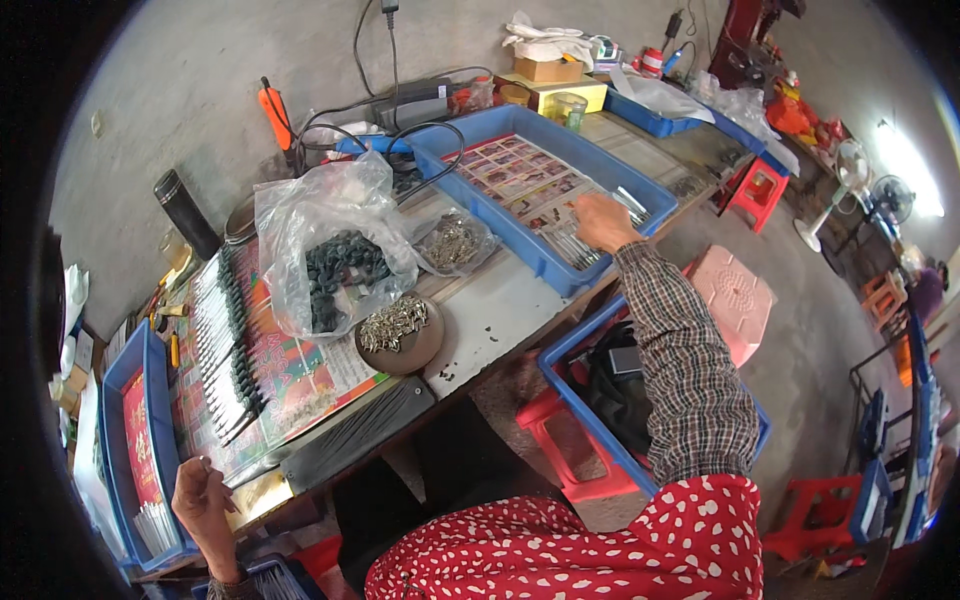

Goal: The person assembles small plastic components and metal pins by hand at a workbench, taking them from sorting bins and a glass jar.

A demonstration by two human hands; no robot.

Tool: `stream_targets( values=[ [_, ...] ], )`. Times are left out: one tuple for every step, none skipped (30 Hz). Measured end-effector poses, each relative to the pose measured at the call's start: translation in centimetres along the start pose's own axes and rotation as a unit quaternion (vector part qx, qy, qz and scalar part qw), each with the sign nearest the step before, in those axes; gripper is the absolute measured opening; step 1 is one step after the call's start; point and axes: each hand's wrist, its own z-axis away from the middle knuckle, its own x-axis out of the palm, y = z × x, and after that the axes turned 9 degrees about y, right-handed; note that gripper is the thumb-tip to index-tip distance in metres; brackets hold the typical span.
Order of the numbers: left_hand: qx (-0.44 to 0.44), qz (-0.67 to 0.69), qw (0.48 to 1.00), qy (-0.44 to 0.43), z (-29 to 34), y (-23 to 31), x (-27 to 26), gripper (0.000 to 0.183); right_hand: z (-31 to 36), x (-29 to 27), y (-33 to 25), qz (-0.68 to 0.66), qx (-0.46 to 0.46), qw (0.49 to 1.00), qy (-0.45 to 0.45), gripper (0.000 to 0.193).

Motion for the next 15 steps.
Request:
stream_targets(
  values=[
    [-0.018, 0.034, 0.999, -0.013, 0.3, 0.2, 0.3, 0.015, 0.3, -0.5, -0.2, 0.001, -0.003, 1.000, 0.000, 0.019],
    [-0.030, 0.051, 0.998, -0.029, 0.5, 0.4, 0.5, 0.013, 0.7, -1.1, -0.4, -0.018, -0.016, 0.999, 0.035, 0.015],
    [-0.031, 0.053, 0.998, -0.028, 0.8, 0.6, 0.8, 0.013, 1.3, -1.9, -0.6, -0.037, -0.029, 0.996, 0.070, 0.012],
    [-0.024, 0.062, 0.997, -0.034, 1.2, 0.9, 1.0, 0.013, 1.9, -3.0, -1.3, -0.039, -0.034, 0.996, 0.070, 0.012],
    [-0.020, 0.071, 0.997, -0.039, 1.6, 1.1, 1.0, 0.013, 2.6, -4.3, -2.8, -0.097, -0.025, 0.990, 0.101, 0.016],
    [-0.036, 0.079, 0.995, -0.054, 1.9, 1.5, 1.2, 0.014, 3.5, -5.7, -4.1, -0.154, -0.014, 0.979, 0.132, 0.020],
    [-0.039, 0.079, 0.995, -0.049, 2.1, 1.8, 1.4, 0.014, 4.2, -6.7, -5.2, -0.154, -0.018, 0.979, 0.132, 0.020],
    [-0.053, 0.096, 0.992, -0.055, 2.5, 2.2, 1.7, 0.013, 5.1, -7.7, -6.2, -0.205, -0.040, 0.965, 0.157, 0.020],
    [-0.068, 0.112, 0.990, -0.060, 2.7, 2.6, 2.0, 0.012, 6.0, -8.5, -7.2, -0.257, -0.061, 0.948, 0.179, 0.020],
    [-0.083, 0.111, 0.988, -0.070, 3.0, 2.9, 2.0, 0.012, 6.9, -8.9, -8.5, -0.262, -0.069, 0.947, 0.175, 0.020],
    [-0.085, 0.123, 0.986, -0.074, 3.2, 3.1, 2.2, 0.011, 7.9, -9.3, -9.8, -0.357, -0.048, 0.926, 0.118, 0.018],
    [-0.065, 0.119, 0.988, -0.076, 3.4, 3.2, 2.6, 0.010, 8.8, -9.7, -10.9, -0.447, -0.026, 0.893, 0.057, 0.015],
    [-0.045, 0.112, 0.990, -0.077, 3.7, 3.5, 3.0, 0.008, 9.8, -10.3, -11.9, -0.451, -0.034, 0.890, 0.047, 0.015],
    [-0.077, 0.132, 0.985, -0.084, 4.0, 4.1, 3.4, 0.007, 10.8, -10.8, -12.9, -0.512, -0.023, 0.858, -0.029, 0.010],
    [-0.087, 0.138, 0.982, -0.096, 4.1, 4.6, 3.9, 0.007, 11.7, -10.9, -13.8, -0.566, -0.012, 0.817, -0.108, 0.007]
  ],
)
